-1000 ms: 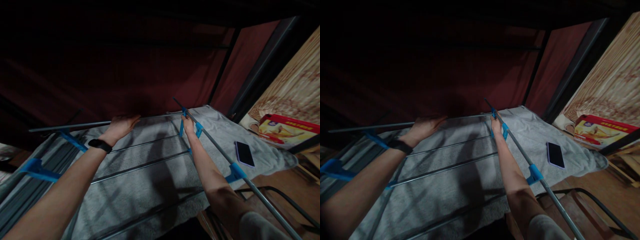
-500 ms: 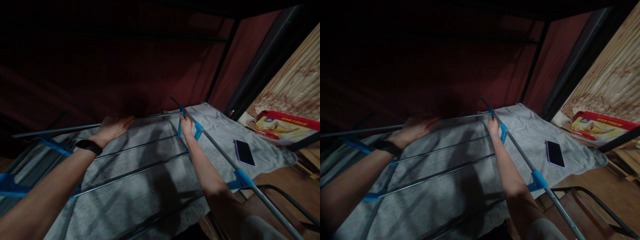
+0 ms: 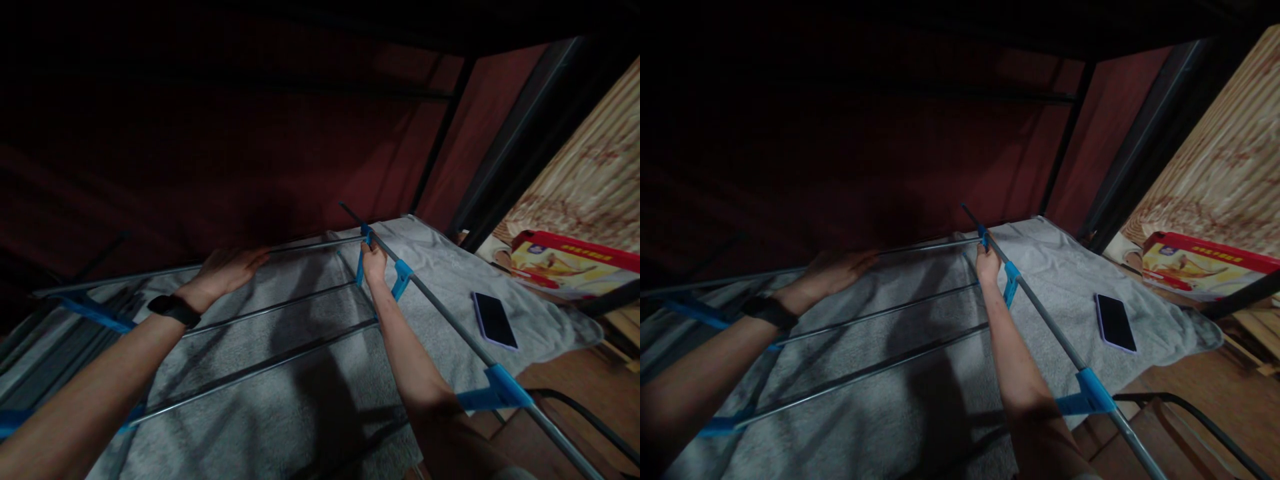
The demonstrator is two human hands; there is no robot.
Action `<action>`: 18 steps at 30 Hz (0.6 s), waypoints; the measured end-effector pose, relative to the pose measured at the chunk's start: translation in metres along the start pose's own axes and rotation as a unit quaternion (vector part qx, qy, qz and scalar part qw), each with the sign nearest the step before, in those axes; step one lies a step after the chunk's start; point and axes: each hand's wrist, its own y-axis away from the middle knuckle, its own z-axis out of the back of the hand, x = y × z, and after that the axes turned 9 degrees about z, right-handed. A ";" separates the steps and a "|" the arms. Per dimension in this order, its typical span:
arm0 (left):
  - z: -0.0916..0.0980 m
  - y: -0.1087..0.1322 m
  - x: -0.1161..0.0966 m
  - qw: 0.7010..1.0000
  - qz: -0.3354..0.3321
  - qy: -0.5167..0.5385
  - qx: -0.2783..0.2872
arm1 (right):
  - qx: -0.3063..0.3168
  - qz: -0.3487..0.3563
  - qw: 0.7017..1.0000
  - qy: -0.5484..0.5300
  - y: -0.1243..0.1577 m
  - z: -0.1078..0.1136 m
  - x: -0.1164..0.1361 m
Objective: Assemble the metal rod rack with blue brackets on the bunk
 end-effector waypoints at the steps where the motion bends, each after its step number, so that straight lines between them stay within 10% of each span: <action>1: -0.002 0.000 0.001 1.000 -0.008 -0.003 -0.008 | -0.011 -0.011 1.000 -0.009 0.000 0.000 0.001; 12: -0.001 0.021 -0.011 0.996 -0.026 0.027 -0.079 | -0.073 -0.109 0.979 -0.158 0.046 0.001 -0.004; 18: 0.031 0.043 0.035 0.993 0.010 0.024 -0.119 | 0.005 0.072 0.983 -0.168 0.116 0.013 0.073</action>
